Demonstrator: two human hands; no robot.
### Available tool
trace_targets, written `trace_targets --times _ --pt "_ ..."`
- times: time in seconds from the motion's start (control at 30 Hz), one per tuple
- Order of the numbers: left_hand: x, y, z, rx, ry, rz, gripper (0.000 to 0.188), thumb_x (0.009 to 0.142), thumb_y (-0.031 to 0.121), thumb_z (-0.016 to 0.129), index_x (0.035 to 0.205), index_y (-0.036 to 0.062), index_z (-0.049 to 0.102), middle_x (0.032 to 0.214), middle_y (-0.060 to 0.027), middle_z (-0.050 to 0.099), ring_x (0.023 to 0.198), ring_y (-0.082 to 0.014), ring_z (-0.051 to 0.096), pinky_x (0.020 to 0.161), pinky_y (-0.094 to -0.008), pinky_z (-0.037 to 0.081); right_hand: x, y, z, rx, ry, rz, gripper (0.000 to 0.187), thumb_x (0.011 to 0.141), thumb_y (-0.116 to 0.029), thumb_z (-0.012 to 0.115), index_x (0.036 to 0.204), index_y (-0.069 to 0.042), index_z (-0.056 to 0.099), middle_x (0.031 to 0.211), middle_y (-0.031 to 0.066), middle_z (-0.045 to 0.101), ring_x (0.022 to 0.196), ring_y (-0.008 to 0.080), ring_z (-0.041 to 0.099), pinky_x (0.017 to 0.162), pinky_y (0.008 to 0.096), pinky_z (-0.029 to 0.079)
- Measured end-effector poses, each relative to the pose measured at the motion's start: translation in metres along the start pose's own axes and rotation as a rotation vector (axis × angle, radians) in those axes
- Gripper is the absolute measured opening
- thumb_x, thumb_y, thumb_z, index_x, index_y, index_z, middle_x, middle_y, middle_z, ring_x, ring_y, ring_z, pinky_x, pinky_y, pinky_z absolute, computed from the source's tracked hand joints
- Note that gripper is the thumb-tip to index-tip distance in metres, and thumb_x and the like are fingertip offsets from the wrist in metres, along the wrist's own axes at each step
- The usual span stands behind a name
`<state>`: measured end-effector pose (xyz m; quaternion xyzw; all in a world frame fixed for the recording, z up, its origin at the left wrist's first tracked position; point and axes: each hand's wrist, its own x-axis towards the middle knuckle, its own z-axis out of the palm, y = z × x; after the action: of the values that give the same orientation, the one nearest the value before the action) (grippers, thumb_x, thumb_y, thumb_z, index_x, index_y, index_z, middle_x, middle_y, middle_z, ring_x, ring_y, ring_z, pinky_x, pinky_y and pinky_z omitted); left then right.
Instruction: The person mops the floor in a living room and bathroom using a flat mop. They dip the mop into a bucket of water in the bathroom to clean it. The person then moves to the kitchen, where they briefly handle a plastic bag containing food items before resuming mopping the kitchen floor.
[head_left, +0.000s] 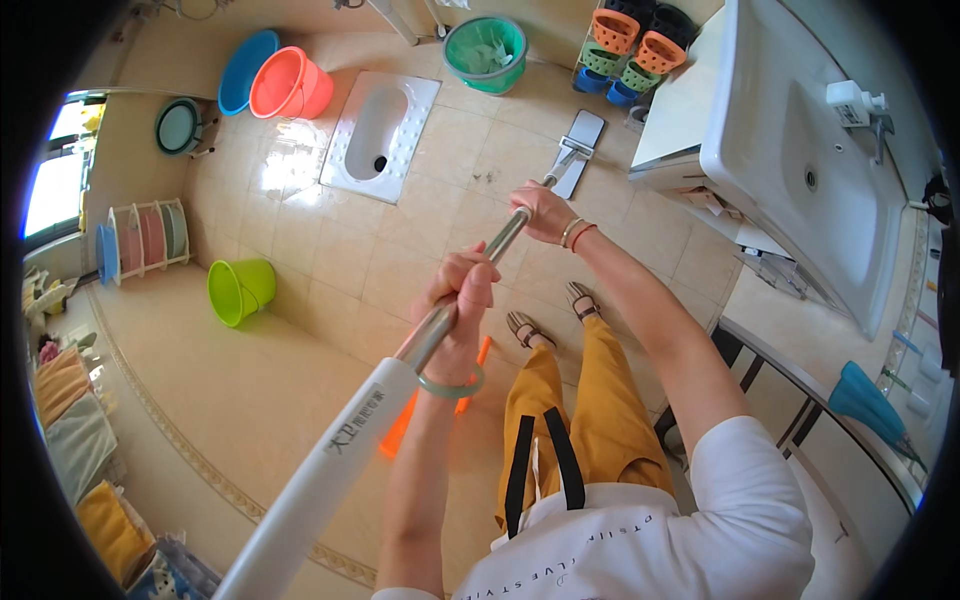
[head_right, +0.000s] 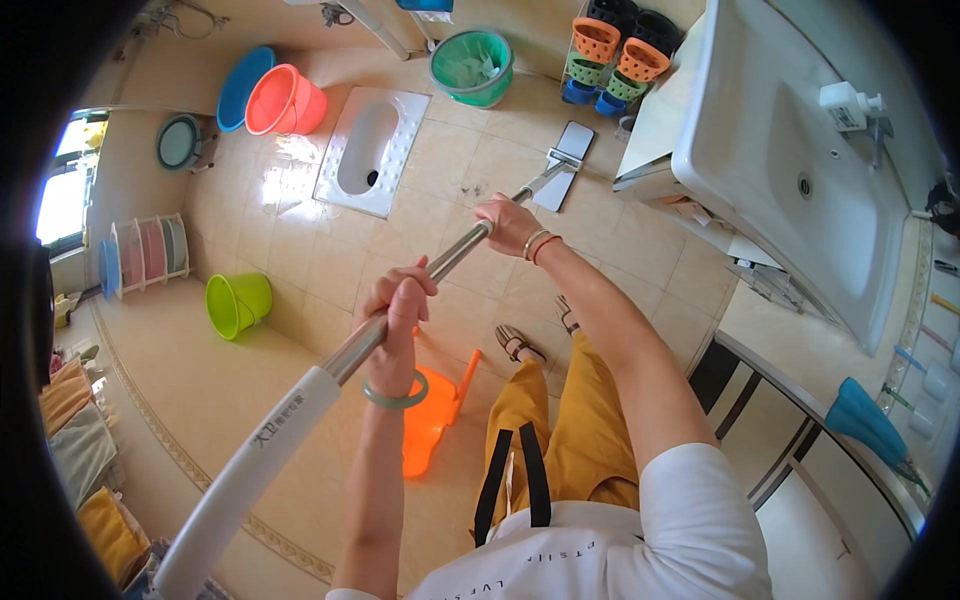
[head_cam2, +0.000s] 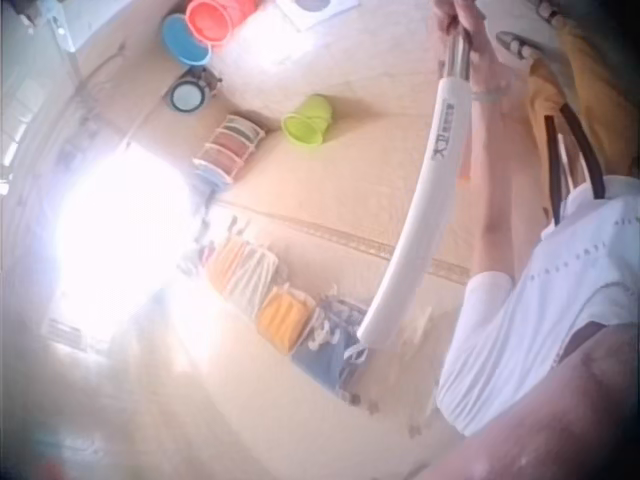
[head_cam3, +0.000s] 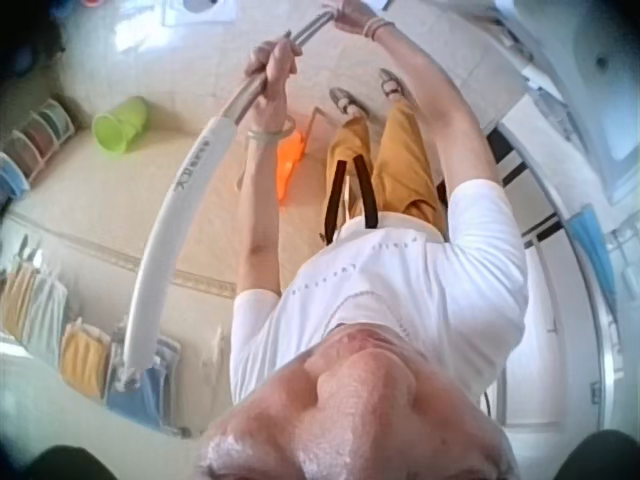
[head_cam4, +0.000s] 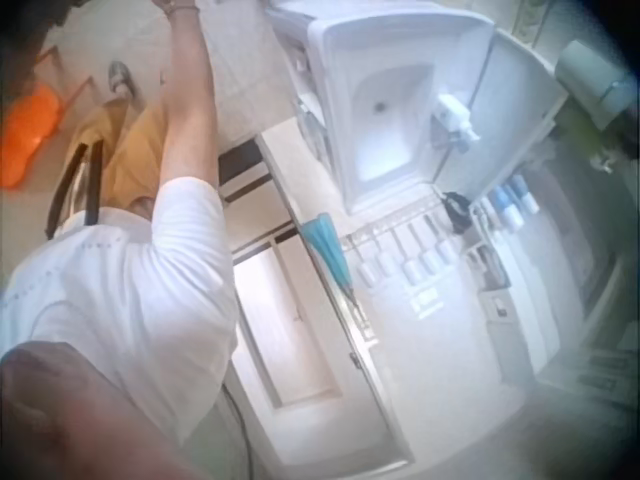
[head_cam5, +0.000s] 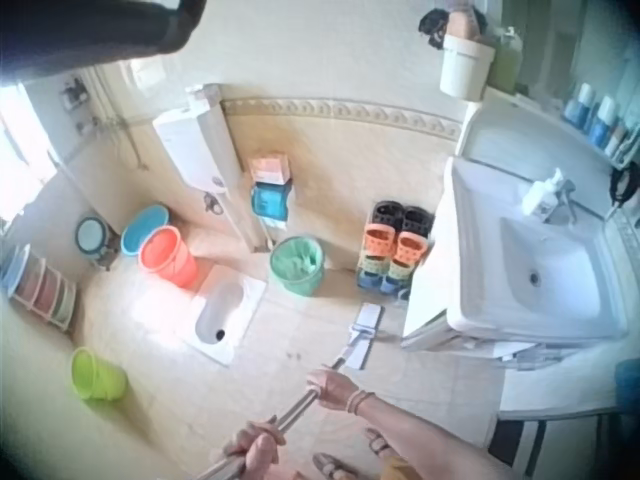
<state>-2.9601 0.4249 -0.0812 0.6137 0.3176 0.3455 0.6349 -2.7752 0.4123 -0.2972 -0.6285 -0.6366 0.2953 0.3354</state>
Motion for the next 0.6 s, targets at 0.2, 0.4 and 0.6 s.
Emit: trace_targets --times 0.2,0.4,0.6 --pt "-0.013 -0.031 -0.01 -0.09 0.209 -0.106 0.028 0.093 0.007 0.054 0.066 0.0037 0.046 0.069 -0.0032 0.052 0.071 -0.0108 0.049 0.088 -0.0356 0.044 0.014 0.031 0.023 -0.097 -0.103 -0.026 0.009 0.073 -0.008 0.057 0.067 -0.009 0.051 0.07 0.0099 0.057 0.076 0.0302 0.053 0.07 0.0361 0.046" --pt "-0.083 -0.01 -0.04 -0.023 0.557 -0.381 0.028 0.096 0.01 0.045 0.069 0.0068 0.038 0.07 -0.0034 0.045 0.076 -0.0131 0.047 0.105 -0.0424 0.036 0.003 -0.026 0.085 -0.156 -0.395 0.056 0.009 0.075 -0.019 0.057 0.073 -0.013 0.064 0.078 0.0109 0.064 0.088 0.03 0.06 0.068 0.0435 0.052" --pt "-0.129 0.031 -0.082 -0.016 0.616 -0.261 0.028 0.097 0.012 0.043 0.07 0.0087 0.038 0.068 -0.0015 0.041 0.075 -0.0145 0.046 0.103 -0.0426 0.037 -0.004 -0.112 0.132 0.046 -0.377 0.011 0.014 0.08 -0.023 0.057 0.076 -0.01 0.058 0.083 0.0089 0.061 0.091 0.0269 0.057 0.07 0.0413 0.05"
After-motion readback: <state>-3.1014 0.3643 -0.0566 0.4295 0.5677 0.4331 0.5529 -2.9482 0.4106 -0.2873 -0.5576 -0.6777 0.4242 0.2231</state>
